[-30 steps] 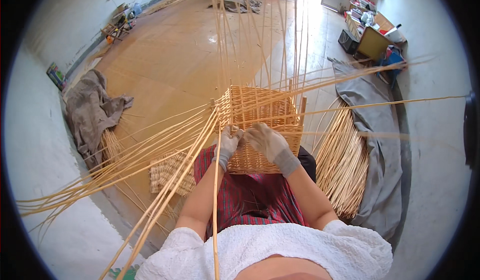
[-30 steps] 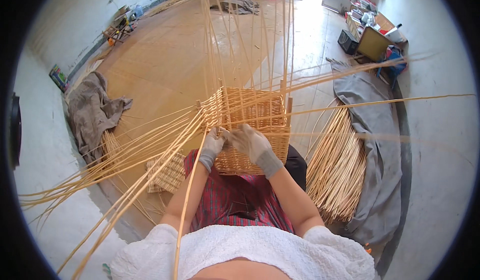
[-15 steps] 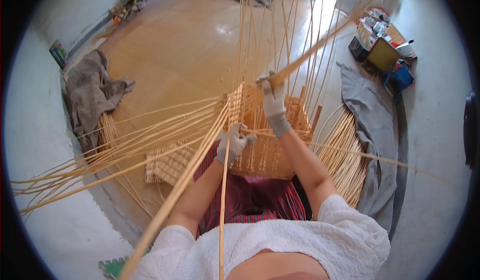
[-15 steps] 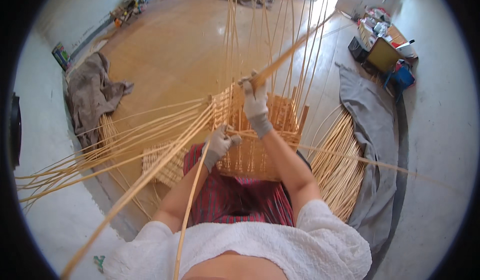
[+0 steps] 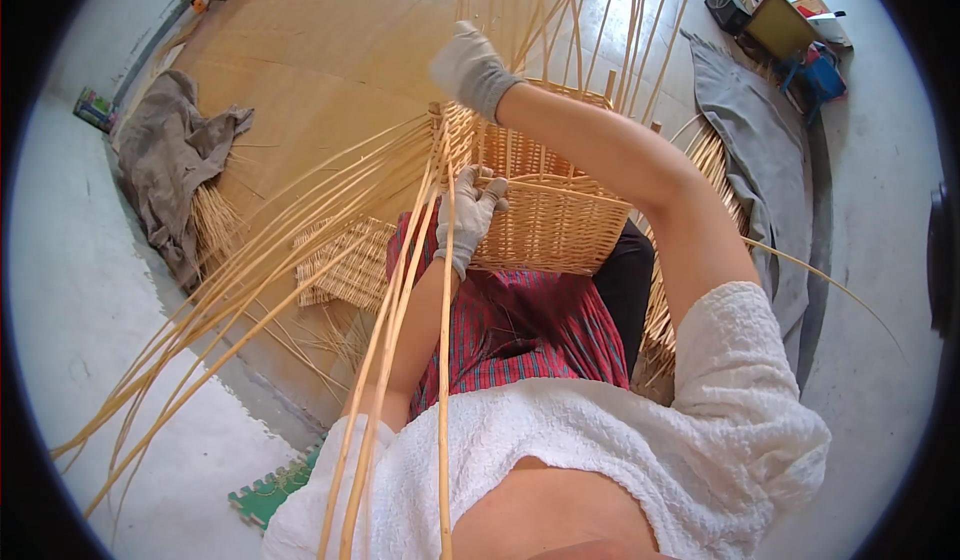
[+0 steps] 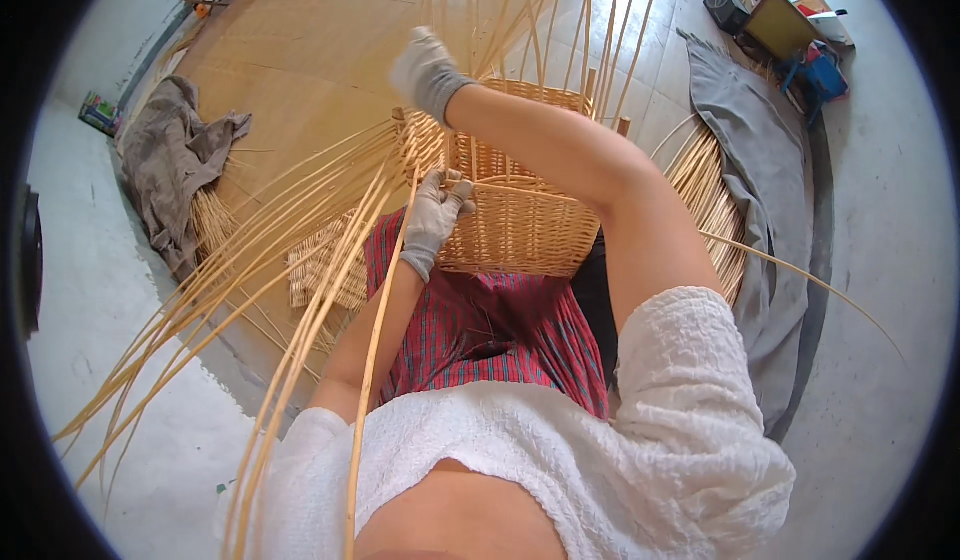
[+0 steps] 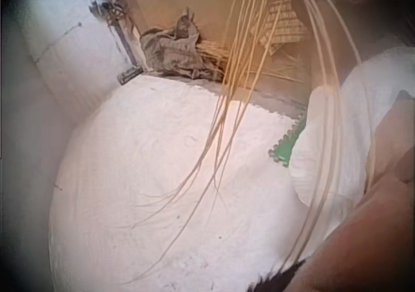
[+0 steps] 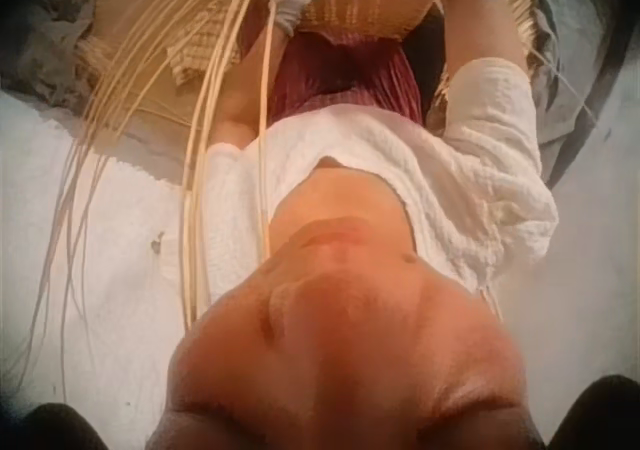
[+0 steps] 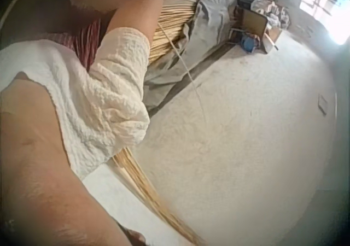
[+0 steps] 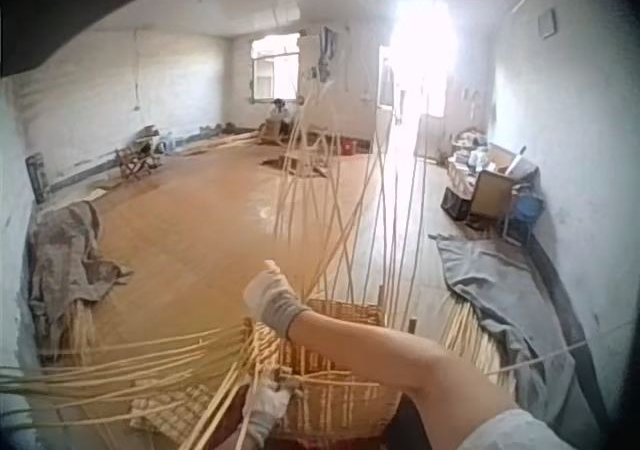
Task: The person weaves a basket by hand, interlacing thin bamboo strips through vertical stakes. They repeatedly thread, pull, and adjust the strips to build up the basket walls while seated on the floor.
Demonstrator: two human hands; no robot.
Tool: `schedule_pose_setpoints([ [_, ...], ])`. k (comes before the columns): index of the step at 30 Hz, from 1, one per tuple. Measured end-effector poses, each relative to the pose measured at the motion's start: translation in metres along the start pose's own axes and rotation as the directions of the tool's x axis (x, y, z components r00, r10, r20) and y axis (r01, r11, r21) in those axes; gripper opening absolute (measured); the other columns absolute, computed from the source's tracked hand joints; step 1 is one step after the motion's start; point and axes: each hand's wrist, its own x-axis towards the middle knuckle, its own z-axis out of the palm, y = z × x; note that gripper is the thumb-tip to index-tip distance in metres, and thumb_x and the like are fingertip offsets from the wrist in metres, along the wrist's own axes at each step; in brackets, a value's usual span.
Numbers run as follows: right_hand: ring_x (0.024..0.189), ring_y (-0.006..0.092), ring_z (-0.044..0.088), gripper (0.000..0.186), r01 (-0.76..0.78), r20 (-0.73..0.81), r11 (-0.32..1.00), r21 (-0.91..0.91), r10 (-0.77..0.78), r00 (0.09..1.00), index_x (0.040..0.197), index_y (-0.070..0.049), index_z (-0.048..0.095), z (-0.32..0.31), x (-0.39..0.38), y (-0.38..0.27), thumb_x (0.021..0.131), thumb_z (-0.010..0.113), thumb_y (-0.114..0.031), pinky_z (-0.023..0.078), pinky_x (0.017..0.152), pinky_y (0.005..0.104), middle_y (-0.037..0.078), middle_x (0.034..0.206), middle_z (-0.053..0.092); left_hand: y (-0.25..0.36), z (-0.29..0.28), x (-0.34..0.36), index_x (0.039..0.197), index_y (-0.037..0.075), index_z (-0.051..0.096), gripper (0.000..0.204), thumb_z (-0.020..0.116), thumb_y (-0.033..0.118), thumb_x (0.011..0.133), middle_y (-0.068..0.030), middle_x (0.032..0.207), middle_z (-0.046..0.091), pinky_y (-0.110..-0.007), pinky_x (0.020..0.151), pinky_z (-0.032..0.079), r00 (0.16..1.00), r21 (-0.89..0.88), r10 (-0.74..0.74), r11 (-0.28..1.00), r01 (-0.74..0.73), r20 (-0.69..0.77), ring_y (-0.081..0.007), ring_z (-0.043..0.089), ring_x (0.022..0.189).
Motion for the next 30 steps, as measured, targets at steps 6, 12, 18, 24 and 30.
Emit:
schedule_pose_setpoints([
  [6,0.074,0.0263,0.066,0.015,0.101,-0.700,0.744,0.661,0.562,0.441,0.108,-0.018,0.068,-0.007,-0.153,-0.038,0.095,0.066,-0.024,0.053,0.092,0.0394,0.004,0.079,0.068,0.020,-0.012,-0.033,0.145,0.005,0.052,0.045,0.062,0.023,0.105,-0.0191,0.110,0.075,-0.039,0.081,0.057,0.706,0.640,0.695,0.606,-0.472,-0.136,-0.0337,0.074,0.098],
  [12,0.093,0.0309,0.073,0.047,-0.320,-0.033,0.610,0.725,0.494,0.869,0.142,-0.015,0.057,0.095,-0.269,-0.145,0.097,0.051,-0.008,0.057,0.085,0.0470,0.012,0.092,0.071,0.012,-0.017,0.023,0.123,0.004,0.066,0.044,0.046,0.041,0.110,-0.0215,0.107,0.072,-0.045,0.082,0.059,0.967,0.615,0.250,0.769,-0.172,-0.042,-0.0369,0.071,0.089],
  [18,0.093,0.0315,0.071,0.019,-0.507,-0.002,0.554,0.661,0.676,0.737,0.108,-0.019,0.074,0.114,-0.264,-0.052,0.090,0.072,-0.025,0.056,0.083,0.0467,0.008,0.093,0.073,0.035,-0.020,0.018,0.129,0.002,0.059,0.043,0.053,0.039,0.109,-0.0158,0.102,0.071,-0.030,0.042,0.055,0.975,-0.044,-0.033,0.998,0.044,0.218,-0.0164,0.065,0.054],
  [24,0.100,0.0241,0.068,0.032,0.083,0.232,-0.304,0.949,0.852,0.469,0.120,-0.010,0.062,0.138,-0.265,-0.138,0.091,0.070,0.000,0.055,0.089,0.0374,0.009,0.115,0.070,0.040,-0.027,0.023,0.121,-0.001,0.061,0.035,0.067,0.028,0.102,-0.0149,0.091,0.071,-0.032,0.046,0.057,0.955,0.171,-0.073,0.985,0.024,0.287,-0.0183,0.068,0.056],
  [30,0.129,0.0325,0.062,0.052,0.188,-0.468,0.464,0.866,0.616,0.634,0.149,-0.008,0.045,0.091,-0.172,-0.042,0.099,0.055,0.000,0.050,0.107,0.0373,0.022,0.138,0.060,0.043,-0.012,0.015,0.093,0.001,0.063,0.021,0.064,0.020,0.103,-0.0069,0.059,0.058,-0.032,0.039,0.049,0.994,0.053,-0.030,0.998,0.024,0.103,-0.0168,0.057,0.042],
])
